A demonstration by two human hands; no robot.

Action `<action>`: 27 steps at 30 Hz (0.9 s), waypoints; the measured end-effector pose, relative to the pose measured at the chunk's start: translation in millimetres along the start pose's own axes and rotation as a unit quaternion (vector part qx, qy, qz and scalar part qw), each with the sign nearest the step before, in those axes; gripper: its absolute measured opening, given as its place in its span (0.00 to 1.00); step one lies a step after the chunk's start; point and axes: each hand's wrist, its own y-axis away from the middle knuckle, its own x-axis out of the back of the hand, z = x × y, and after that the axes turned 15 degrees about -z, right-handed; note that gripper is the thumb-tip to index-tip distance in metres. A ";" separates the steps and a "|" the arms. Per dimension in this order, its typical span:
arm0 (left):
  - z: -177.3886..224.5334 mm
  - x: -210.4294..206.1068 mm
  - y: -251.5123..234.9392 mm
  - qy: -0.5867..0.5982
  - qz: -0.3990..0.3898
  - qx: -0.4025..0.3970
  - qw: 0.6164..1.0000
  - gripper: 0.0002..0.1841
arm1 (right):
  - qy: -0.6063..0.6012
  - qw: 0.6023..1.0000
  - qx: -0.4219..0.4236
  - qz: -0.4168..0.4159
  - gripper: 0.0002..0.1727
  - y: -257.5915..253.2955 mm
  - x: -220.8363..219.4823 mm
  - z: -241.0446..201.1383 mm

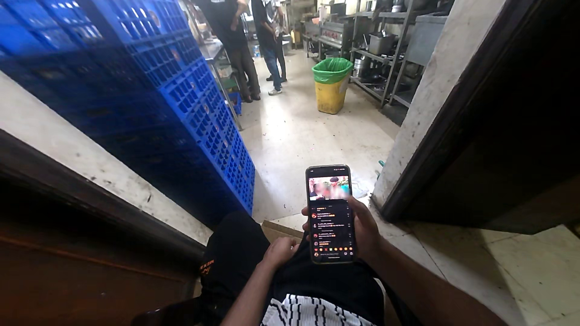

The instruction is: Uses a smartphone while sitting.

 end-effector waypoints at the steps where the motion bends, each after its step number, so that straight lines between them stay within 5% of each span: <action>1: 0.2 0.0 0.1 -0.001 0.000 0.002 1.000 0.24 | 0.001 1.000 -0.001 0.000 0.44 0.0 0.2 0.1; 27: 0.1 -0.4 -1.5 -0.002 -0.003 0.008 1.000 0.24 | -0.024 1.000 -0.011 -0.014 0.46 -0.1 1.2 0.2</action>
